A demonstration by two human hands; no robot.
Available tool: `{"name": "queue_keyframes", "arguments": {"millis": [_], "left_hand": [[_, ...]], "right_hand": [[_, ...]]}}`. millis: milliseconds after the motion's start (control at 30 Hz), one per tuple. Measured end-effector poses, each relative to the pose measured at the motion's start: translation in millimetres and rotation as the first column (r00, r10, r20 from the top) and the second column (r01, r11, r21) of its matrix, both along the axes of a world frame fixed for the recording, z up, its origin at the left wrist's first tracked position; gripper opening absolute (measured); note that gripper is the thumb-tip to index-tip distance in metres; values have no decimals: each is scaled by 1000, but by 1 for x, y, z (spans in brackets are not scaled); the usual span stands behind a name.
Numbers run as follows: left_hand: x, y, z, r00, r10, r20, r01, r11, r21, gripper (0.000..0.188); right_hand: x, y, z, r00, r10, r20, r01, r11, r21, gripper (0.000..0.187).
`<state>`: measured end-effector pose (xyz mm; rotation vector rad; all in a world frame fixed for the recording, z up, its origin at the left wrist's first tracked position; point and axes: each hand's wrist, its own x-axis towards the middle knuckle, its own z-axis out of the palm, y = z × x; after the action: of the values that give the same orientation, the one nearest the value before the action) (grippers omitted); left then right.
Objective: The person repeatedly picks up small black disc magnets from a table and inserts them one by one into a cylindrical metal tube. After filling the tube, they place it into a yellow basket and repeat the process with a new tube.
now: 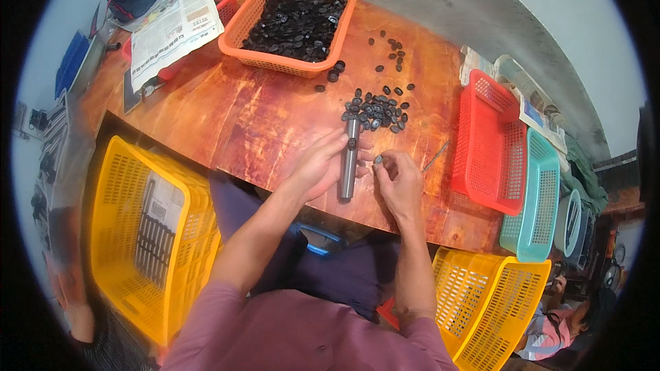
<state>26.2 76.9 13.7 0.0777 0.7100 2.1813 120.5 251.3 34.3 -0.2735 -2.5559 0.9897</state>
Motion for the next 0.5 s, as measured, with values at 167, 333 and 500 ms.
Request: {"name": "queue_keyframes", "arguments": {"millis": [167,333,500], "left_hand": [[0,1,1,1000,1,7,-1,1000,-16,38],[0,1,-1,1000,1,-18,-2,1000,-13,38],[1,2,2,1000,7,-12,-7,1000,-22,39]], "right_hand": [[-1,-3,-6,1000,-6,-11,5,997,-71,21],[-1,-2,-3,1000,3,-14,-3,1000,-13,21],[-2,0,-6,1000,4,-10,-4,1000,-19,21]]}}
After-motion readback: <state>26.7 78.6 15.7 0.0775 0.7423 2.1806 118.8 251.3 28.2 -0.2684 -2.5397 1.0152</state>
